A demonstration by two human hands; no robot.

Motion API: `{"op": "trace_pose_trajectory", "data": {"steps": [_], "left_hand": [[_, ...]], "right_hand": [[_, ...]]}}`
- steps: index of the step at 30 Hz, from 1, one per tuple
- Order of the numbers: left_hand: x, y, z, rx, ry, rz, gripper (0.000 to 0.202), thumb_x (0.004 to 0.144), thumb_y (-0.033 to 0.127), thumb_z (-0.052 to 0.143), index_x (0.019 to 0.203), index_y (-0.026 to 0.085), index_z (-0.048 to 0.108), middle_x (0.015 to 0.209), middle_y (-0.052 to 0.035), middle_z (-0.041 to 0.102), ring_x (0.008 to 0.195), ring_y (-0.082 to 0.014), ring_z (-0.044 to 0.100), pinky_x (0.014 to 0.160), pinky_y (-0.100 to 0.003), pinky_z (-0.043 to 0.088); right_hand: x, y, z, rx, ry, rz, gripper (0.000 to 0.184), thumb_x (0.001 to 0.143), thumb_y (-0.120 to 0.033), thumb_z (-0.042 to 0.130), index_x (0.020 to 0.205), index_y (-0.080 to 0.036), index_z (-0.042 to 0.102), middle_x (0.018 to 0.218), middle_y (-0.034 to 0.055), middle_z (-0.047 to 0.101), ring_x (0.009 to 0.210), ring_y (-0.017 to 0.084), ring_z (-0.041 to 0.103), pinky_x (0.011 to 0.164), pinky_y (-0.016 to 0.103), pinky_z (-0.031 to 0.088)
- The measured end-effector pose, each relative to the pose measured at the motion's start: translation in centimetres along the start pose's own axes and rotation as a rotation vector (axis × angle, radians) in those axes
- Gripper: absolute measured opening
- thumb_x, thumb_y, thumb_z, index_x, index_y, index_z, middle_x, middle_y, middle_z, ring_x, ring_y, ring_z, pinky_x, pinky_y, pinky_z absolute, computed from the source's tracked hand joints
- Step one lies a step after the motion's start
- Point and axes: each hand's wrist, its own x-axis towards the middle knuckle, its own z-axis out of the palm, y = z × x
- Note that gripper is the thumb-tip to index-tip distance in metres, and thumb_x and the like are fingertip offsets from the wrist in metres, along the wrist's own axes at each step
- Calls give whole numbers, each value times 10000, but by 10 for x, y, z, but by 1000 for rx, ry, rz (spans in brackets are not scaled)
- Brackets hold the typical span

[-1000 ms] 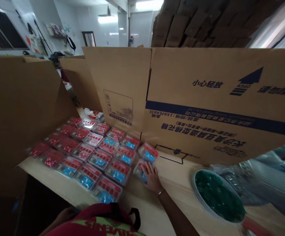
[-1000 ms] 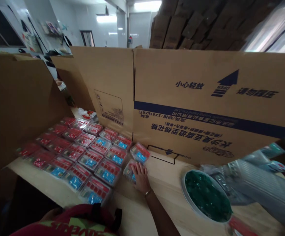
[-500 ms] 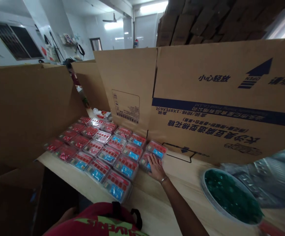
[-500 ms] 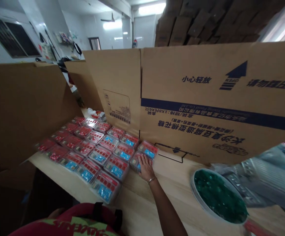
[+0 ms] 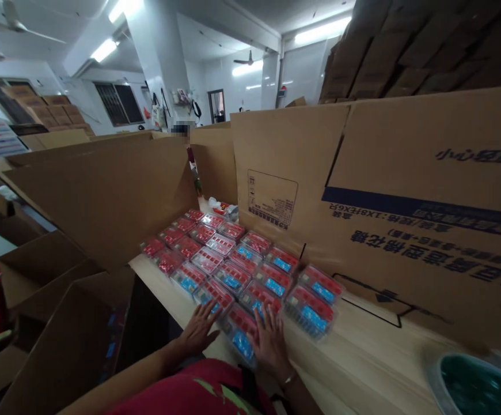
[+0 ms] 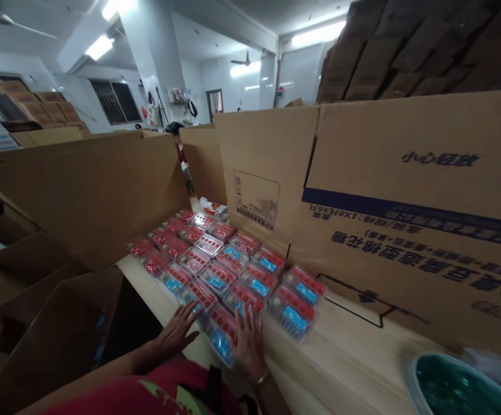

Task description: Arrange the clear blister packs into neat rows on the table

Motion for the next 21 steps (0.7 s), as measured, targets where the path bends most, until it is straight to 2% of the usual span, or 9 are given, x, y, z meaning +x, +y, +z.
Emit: {"op": "trace_pose_trajectory", "data": {"steps": [2, 5, 11, 14, 17, 21], "left_hand": [[20, 12, 5, 66, -58, 61, 649, 862, 289, 492, 1472, 210, 285, 1554, -154, 217, 1430, -336, 185, 1107, -595, 233], [34, 26, 8, 103, -143, 38, 663, 895, 352, 440, 1497, 197, 211, 1559, -160, 172, 1433, -352, 159, 1093, -617, 247], [29, 32, 0, 54, -213, -3, 718, 880, 391, 445, 1508, 197, 155, 1570, -141, 91, 1442, -350, 100, 1119, -608, 195], [28, 32, -3, -3, -235, -19, 754, 857, 390, 484, 1509, 205, 152, 1574, -139, 88, 1441, -359, 98, 1119, -621, 178], [30, 23, 0, -72, -183, 35, 795, 834, 454, 530, 1505, 254, 153, 1566, -150, 169, 1417, -390, 187, 1082, -649, 238], [33, -15, 10, -189, 12, 273, 716, 863, 500, 480, 1469, 214, 230, 1481, -177, 364, 1367, -338, 326, 1079, -576, 318]], "right_hand": [[4, -22, 6, 20, -83, 47, 658, 890, -456, 385, 1470, -177, 250, 1563, 124, 161, 1449, 320, 120, 1146, 590, 152], [7, -27, 13, 23, -123, 68, 650, 888, -460, 381, 1462, -176, 270, 1559, 121, 154, 1451, 306, 112, 1148, 592, 137], [8, -14, 30, -24, -67, 42, 639, 886, -478, 380, 1446, -175, 316, 1544, 124, 210, 1435, 323, 179, 1130, 607, 195], [13, -20, 38, -90, -109, 95, 596, 866, -350, 395, 1432, -170, 346, 1529, 118, 261, 1422, 318, 227, 1112, 609, 242], [18, -30, 50, -198, -62, 187, 589, 796, -188, 405, 1383, -147, 434, 1492, 140, 347, 1388, 343, 305, 1062, 623, 307], [17, -31, 69, -298, 136, 164, 534, 797, -179, 360, 1293, -92, 540, 1409, 185, 462, 1302, 362, 435, 975, 590, 395]]}}
